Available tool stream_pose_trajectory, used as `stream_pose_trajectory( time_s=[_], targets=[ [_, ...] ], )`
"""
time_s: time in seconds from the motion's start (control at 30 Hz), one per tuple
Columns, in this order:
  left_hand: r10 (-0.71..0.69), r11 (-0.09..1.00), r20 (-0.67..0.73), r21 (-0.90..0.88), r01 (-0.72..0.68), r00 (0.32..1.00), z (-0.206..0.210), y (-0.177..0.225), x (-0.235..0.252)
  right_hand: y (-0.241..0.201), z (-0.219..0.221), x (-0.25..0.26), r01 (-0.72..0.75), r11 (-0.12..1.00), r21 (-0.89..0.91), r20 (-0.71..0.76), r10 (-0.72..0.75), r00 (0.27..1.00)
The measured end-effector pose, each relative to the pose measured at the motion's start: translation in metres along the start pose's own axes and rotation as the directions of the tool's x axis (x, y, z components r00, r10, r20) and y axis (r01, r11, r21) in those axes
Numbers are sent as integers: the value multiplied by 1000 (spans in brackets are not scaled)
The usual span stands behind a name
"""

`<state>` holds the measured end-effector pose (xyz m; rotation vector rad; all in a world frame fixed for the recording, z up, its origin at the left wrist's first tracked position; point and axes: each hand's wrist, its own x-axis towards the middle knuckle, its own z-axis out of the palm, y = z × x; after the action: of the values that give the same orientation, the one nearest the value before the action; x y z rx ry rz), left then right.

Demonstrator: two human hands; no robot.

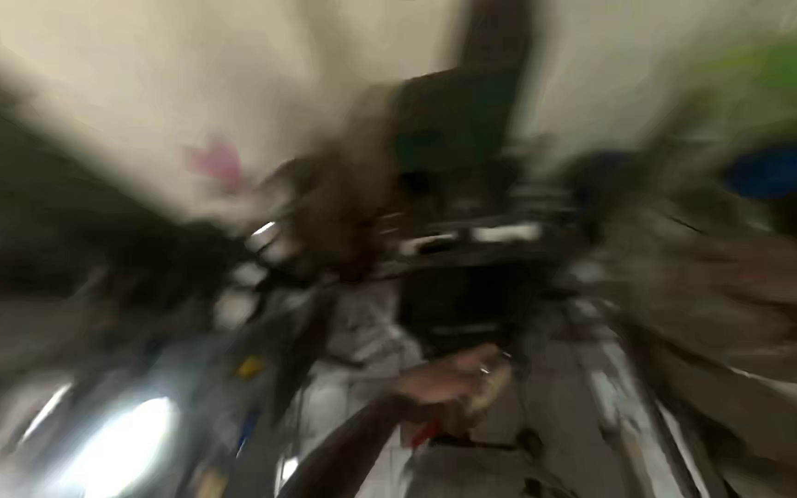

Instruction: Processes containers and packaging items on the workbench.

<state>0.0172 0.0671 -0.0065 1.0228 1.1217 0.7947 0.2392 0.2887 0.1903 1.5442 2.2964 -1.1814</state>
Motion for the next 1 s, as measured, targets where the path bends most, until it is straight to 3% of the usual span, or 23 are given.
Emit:
stream_pose_trajectory(
  time_s=[0.03,0.1,0.17,0.23,0.3,0.37,0.47,0.53,0.67,0.77,0.83,0.93,1.0],
  targets=[
    [41,997,0,-68,-41,999,6,8,27,55,8,0,25,1000,-3,96,-24,995],
    [114,979,-47,-166,-121,992,28,21,86,186,69,-15,108,994,-22,112,-105,988],
    [138,980,-33,-137,-141,990,61,37,145,277,150,-51,-5,1000,24,124,2,992],
    [145,989,53,2,-146,988,105,52,198,342,236,-82,-215,962,170,27,213,977],
    [107,954,222,251,-163,969,150,63,253,402,325,-91,-380,899,216,-66,402,913],
    [-14,768,415,587,-256,910,194,71,310,442,378,-98,-437,861,262,-59,466,883],
    [-216,322,501,847,-423,838,244,66,391,452,390,-95,-391,887,246,-124,429,895],
    [-284,191,507,862,-470,814,261,59,431,456,391,-93,-410,866,287,-82,448,890],
    [-357,144,550,831,-538,755,271,47,482,471,404,-91,-457,818,349,-68,508,859],
    [-418,127,580,800,-587,699,272,35,485,465,400,-92,-456,826,332,-104,512,853],
    [-370,97,621,766,-636,691,268,23,478,451,385,-91,-478,808,345,-102,538,837],
    [-303,6,663,719,-695,684,265,8,481,426,374,-95,-497,638,588,-84,659,748],
    [-308,15,698,683,-730,647,254,9,498,384,344,-120,-367,476,799,-100,708,699]
  ],
)
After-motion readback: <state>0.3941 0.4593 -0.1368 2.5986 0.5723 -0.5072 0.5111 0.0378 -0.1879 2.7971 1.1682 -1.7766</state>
